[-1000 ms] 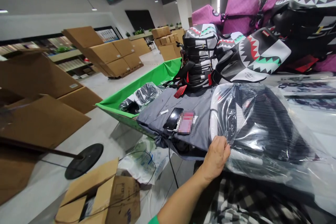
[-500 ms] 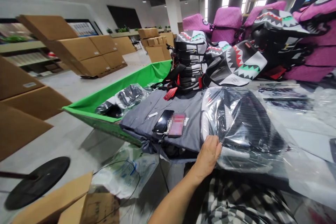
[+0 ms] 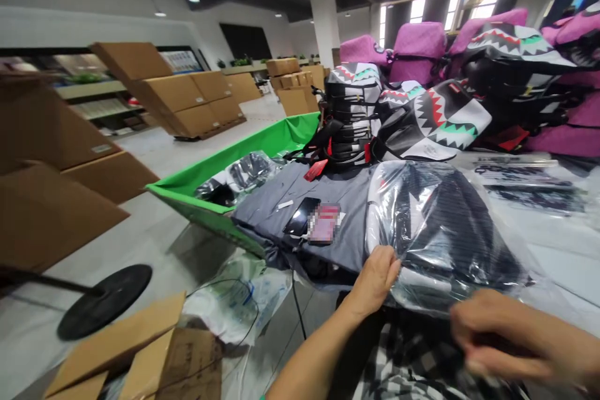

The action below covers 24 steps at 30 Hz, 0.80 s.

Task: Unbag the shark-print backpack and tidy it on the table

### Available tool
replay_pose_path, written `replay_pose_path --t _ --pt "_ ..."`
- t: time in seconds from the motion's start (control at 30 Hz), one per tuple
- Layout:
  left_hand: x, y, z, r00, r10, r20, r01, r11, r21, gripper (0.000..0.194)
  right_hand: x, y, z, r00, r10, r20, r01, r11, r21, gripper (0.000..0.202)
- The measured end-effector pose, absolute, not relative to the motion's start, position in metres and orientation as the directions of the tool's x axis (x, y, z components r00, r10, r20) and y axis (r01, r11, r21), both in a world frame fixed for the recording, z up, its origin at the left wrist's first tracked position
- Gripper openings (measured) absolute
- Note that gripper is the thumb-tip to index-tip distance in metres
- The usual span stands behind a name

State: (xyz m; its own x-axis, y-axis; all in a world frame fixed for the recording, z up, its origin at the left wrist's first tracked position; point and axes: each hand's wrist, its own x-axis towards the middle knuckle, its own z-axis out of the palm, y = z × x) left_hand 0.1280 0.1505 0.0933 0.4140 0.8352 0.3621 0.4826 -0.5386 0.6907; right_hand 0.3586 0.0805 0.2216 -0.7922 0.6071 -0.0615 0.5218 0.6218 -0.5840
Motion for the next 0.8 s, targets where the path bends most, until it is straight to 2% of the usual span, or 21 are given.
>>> replay_pose_path --t 0.07,0.13,0.43,0.6,0.67,0.77,0.8 --pt "0.128 0.152 0.093 0.417 0.830 0.371 0.487 -0.548 0.680 0.021 0.331 0.116 0.231 -0.846 0.493 -0.202 0.493 0.579 -0.649 0.033" --pt "0.128 0.152 0.093 0.418 0.827 0.376 0.493 -0.554 0.671 0.020 0.312 0.144 0.233 -0.835 0.463 -0.298 0.536 0.557 -0.635 0.022" --pt "0.125 0.153 0.099 0.460 0.820 0.341 0.526 -0.561 0.639 0.015 0.315 0.199 0.199 -0.737 0.555 -0.387 0.675 0.639 -0.369 0.008" --pt "0.124 0.152 0.099 0.459 0.808 0.369 0.500 -0.578 0.645 0.015 0.304 0.202 0.198 -0.615 0.670 -0.416 0.779 0.599 -0.187 0.006" --pt "0.123 0.151 0.098 0.455 0.809 0.373 0.490 -0.577 0.654 0.016 0.305 0.210 0.195 -0.553 0.694 -0.462 0.830 0.511 -0.226 0.010" --pt "0.122 0.151 0.095 0.446 0.814 0.373 0.475 -0.568 0.672 0.015 0.321 0.230 0.188 -0.484 0.711 -0.511 0.870 0.327 -0.370 0.031" --pt "0.122 0.151 0.094 0.444 0.814 0.375 0.469 -0.568 0.677 0.015 0.330 0.237 0.186 -0.460 0.730 -0.505 0.877 0.287 -0.385 0.037"
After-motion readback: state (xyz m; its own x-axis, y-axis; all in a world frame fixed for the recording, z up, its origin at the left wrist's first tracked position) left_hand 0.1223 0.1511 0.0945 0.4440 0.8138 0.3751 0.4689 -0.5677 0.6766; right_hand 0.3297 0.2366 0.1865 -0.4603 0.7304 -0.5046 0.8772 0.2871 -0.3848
